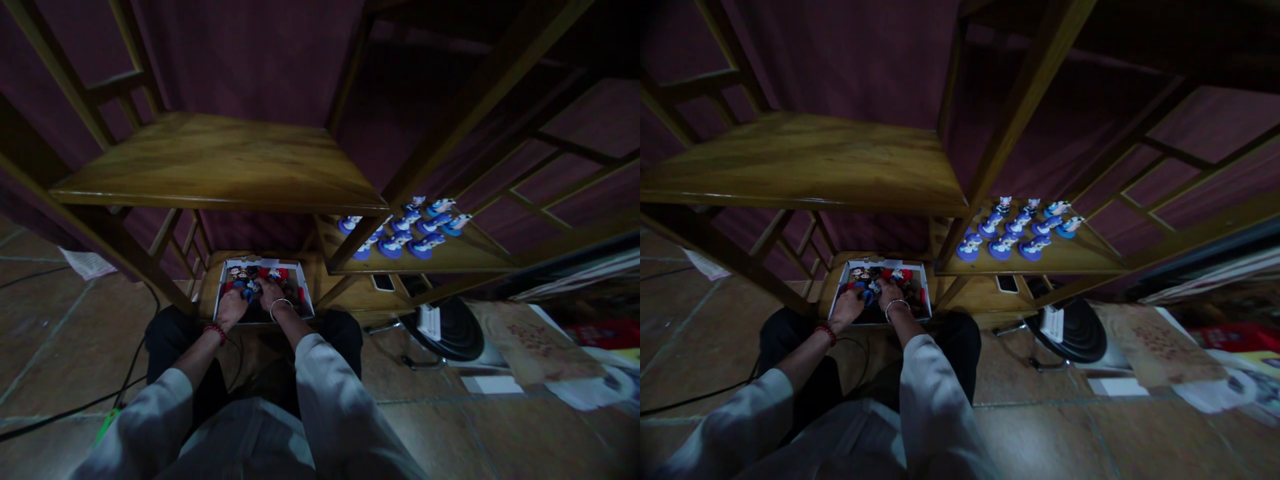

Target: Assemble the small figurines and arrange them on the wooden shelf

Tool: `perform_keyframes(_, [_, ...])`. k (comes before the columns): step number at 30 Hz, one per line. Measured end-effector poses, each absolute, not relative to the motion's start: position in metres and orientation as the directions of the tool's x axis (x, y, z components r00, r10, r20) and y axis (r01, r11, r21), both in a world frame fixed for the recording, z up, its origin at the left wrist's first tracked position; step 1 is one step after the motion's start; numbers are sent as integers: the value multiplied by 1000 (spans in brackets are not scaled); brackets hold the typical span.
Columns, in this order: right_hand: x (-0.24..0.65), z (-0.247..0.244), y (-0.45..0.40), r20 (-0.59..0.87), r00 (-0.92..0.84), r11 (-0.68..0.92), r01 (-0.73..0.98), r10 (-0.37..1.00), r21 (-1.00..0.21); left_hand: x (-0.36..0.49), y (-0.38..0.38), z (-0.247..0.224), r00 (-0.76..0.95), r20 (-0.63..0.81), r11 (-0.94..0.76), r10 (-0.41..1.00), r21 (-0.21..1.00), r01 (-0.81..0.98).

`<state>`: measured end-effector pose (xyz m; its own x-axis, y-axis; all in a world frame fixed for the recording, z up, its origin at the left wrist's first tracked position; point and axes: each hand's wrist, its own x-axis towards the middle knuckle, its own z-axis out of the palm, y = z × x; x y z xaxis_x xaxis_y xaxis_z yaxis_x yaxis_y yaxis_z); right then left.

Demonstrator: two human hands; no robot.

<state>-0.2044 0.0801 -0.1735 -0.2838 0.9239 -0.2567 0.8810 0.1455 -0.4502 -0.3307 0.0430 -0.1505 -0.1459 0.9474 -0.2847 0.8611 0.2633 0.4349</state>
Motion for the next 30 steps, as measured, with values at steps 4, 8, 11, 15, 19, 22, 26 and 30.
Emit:
perform_keyframes(4, [-204, -177, 81, -250, -298, 146, 861, 921, -487, -329, 43, -154, -55, -336, 200, 940, 414, 888])
perform_keyframes(8, [-204, -181, 81, -203, -325, 168, 819, 924, -549, -328, 42, -157, -28, -318, 161, 948, 400, 902])
perform_keyframes(11, [-205, -184, 80, -201, -315, 153, 810, 927, -566, -328, 42, -159, -28, -313, 164, 949, 417, 894])
perform_keyframes(15, [-206, -186, 80, -207, -314, 155, 820, 927, -551, -329, 43, -159, -20, -318, 170, 948, 451, 876])
perform_keyframes(19, [-203, -185, 81, -205, -273, 120, 827, 940, -550, -329, 42, -157, -41, -287, 167, 957, 429, 888])
perform_keyframes(22, [-200, -182, 80, -217, -245, 99, 846, 945, -524, -329, 41, -156, -72, -273, 183, 959, 410, 894])
perform_keyframes(26, [-195, -178, 81, -222, -211, 73, 861, 952, -504, -329, 41, -152, -150, -249, 240, 957, 384, 891])
perform_keyframes(30, [-187, -176, 81, -236, -225, 45, 807, 945, -589, -330, 43, -148, -156, -265, 253, 952, 390, 885])
